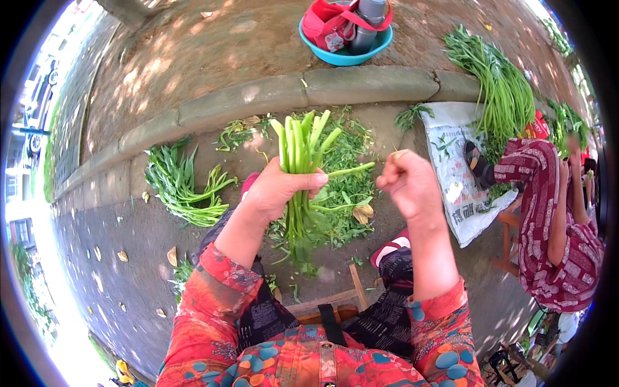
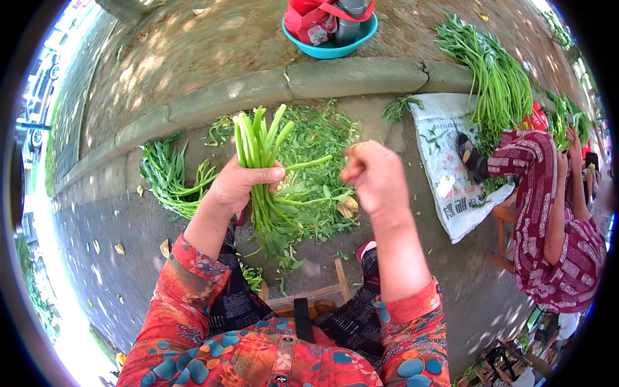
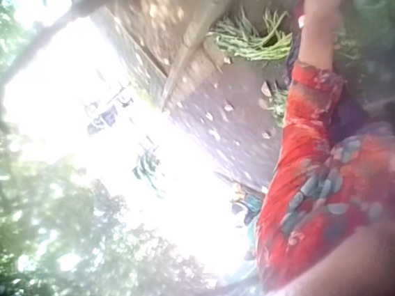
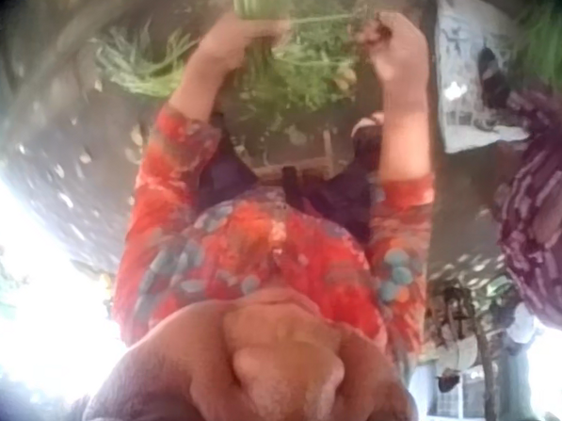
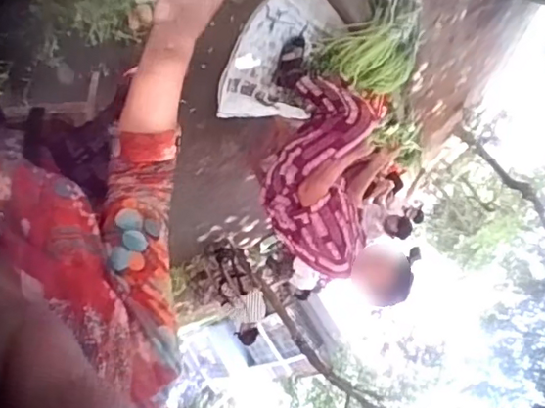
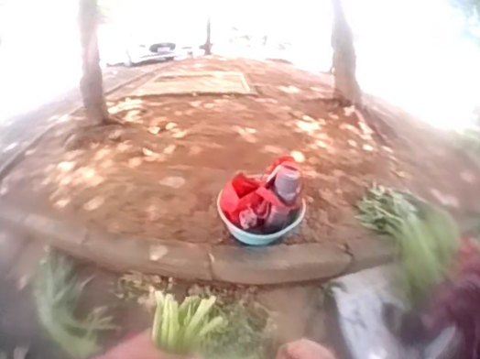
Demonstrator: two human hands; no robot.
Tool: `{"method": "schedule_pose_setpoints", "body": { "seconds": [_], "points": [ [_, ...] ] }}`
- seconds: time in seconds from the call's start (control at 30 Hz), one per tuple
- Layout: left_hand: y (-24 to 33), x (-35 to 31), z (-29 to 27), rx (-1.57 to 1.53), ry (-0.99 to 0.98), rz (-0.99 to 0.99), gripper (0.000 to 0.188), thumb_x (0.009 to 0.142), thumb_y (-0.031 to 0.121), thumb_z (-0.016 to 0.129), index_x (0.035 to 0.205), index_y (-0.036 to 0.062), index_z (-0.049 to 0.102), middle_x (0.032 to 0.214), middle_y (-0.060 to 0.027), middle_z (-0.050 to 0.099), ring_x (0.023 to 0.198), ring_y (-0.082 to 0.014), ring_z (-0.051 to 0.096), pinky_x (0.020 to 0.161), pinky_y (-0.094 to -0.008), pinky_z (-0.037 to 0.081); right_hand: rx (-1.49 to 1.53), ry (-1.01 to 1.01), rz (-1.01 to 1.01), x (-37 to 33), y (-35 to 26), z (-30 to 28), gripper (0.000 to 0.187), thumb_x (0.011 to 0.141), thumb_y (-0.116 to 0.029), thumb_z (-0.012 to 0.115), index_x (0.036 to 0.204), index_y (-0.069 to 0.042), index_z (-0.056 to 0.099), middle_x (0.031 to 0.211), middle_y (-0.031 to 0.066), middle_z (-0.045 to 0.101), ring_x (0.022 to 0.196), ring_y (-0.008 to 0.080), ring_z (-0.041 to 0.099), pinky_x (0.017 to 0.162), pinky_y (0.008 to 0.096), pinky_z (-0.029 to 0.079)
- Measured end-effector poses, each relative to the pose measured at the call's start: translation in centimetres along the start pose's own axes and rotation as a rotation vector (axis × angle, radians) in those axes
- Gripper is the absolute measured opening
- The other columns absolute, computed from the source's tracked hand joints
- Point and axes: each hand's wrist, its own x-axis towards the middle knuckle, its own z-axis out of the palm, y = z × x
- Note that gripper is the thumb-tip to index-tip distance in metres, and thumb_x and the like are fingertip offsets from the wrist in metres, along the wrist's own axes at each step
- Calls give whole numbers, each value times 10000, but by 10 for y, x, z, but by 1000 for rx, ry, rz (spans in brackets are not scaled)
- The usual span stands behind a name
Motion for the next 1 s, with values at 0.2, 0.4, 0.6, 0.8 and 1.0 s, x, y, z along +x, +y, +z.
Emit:
{"method": "schedule_pose_setpoints", "body": {
  "seconds": [0.2, 0.4, 0.6, 0.8, 1.0],
  "points": [
    [5, 2, -10, -18, 22, -6, 226, 733, 76, 744, 875, 4, 583, 742, -40, 581, 641, -143, 539, 596, -281, 429, -99, 84, -136, 7, -23, -5, 93, 850, -109, 620, 823, -20, 620, 686, 10, 580, 586, 92, 508, 573, 254, 428],
    [5, 3, -11, 50, 62, 35, 238, 736, 70, 749, 904, 13, 591, 771, -36, 596, 665, -141, 558, 615, -279, 448, -816, 104, -333, 10, 2, 0, 108, 867, -64, 591, 937, -18, 660, 724, 3, 609, 605, 64, 502, 581, 202, 421],
    [5, -3, -14, 237, 115, 36, 250, 726, 91, 775, 925, 7, 647, 831, -26, 648, 753, -114, 588, 705, -262, 471, -1027, 2, -677, 7, 12, 16, 196, 852, 0, 566, 1016, -35, 666, 829, 62, 638, 681, 154, 563, 650, 251, 458],
    [10, -6, -13, 346, 127, 23, 257, 722, 96, 780, 926, 10, 647, 858, -23, 657, 785, -104, 598, 735, -259, 475, -1113, -112, -796, 5, 13, 26, 118, 848, -36, 605, 950, -26, 663, 828, 99, 632, 710, 190, 589, 651, 273, 462],
    [9, -7, -17, 356, 115, -6, 294, 711, 94, 791, 949, 30, 630, 883, -15, 652, 804, -107, 600, 758, -267, 476, -1236, -229, -776, 3, 19, 29, 87, 863, -68, 590, 923, -22, 633, 837, 114, 620, 757, 274, 602, 662, 328, 476]
  ]
}}
